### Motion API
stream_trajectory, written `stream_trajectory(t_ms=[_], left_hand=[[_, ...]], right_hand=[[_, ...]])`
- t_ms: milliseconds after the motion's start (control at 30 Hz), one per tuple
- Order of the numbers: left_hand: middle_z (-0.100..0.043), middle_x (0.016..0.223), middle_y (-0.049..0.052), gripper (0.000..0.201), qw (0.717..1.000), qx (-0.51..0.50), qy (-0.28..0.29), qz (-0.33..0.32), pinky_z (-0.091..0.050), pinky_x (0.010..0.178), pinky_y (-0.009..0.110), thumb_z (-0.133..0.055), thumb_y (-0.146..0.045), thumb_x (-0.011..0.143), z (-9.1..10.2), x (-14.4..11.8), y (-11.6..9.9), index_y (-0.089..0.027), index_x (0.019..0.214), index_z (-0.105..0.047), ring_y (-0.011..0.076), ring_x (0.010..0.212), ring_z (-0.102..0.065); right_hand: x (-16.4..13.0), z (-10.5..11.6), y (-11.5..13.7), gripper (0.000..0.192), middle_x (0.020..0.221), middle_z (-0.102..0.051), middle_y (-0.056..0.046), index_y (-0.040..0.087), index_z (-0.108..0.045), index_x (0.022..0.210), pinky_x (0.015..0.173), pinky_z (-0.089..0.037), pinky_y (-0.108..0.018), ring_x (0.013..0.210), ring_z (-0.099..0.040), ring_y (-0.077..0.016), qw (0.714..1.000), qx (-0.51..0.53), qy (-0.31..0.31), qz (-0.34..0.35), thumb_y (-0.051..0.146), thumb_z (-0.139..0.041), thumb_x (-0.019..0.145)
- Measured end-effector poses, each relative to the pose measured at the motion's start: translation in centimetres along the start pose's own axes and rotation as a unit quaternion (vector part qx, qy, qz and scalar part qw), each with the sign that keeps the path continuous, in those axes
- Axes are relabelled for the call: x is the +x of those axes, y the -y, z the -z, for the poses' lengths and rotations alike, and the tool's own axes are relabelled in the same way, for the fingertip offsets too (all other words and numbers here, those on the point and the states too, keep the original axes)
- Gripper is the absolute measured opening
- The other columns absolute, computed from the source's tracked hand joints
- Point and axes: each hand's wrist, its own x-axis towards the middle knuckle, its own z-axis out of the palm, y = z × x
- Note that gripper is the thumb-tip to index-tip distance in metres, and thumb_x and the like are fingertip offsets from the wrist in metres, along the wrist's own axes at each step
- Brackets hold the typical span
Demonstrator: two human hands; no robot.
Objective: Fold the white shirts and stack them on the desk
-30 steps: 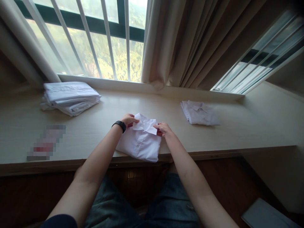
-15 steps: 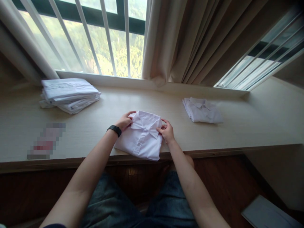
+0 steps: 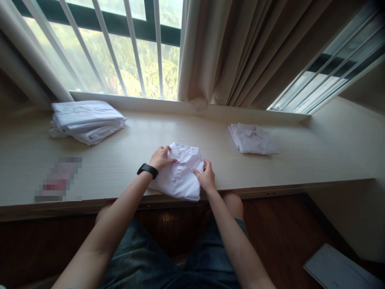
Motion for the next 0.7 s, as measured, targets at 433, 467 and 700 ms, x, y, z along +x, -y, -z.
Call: stream_trajectory(t_ms=[433,467,700], left_hand=[[-0.068,0.115,0.012,0.059,0.922,-0.359,-0.112,0.094,-0.055,0.081,0.032,-0.077,-0.04,0.07,-0.3,-1.1,3.8,-0.017,0.122,-0.06,0.0225,0.099,-0.067],[-0.069,0.115,0.012,0.054,0.917,-0.373,-0.108,0.088,-0.055,0.081,0.031,-0.076,-0.04,0.072,-0.1,-1.0,3.8,-0.017,0.118,-0.061,0.0219,0.098,-0.068],[-0.072,0.11,0.015,0.046,0.972,-0.143,-0.087,0.163,-0.048,0.094,0.038,-0.062,-0.05,0.085,1.2,-2.3,5.4,-0.017,0.117,-0.066,0.0292,0.106,-0.067]], right_hand=[[1.6,0.7,0.5,0.037,0.113,-0.071,-0.009,0.017,-0.065,0.108,0.096,-0.052,-0.033,0.1,-0.067,-0.0201,0.985,0.16,0.045,0.051,0.031,-0.07,0.074],[1.2,0.9,0.6,0.035,0.111,-0.071,-0.009,0.018,-0.066,0.107,0.097,-0.051,-0.035,0.101,-0.067,-0.0213,0.992,0.103,0.041,0.055,0.031,-0.068,0.075],[-5.6,2.2,-0.4,0.052,0.11,-0.071,-0.011,0.023,-0.059,0.124,0.088,-0.055,-0.038,0.094,-0.071,-0.0252,0.999,0.036,-0.007,-0.026,0.047,-0.068,0.079]])
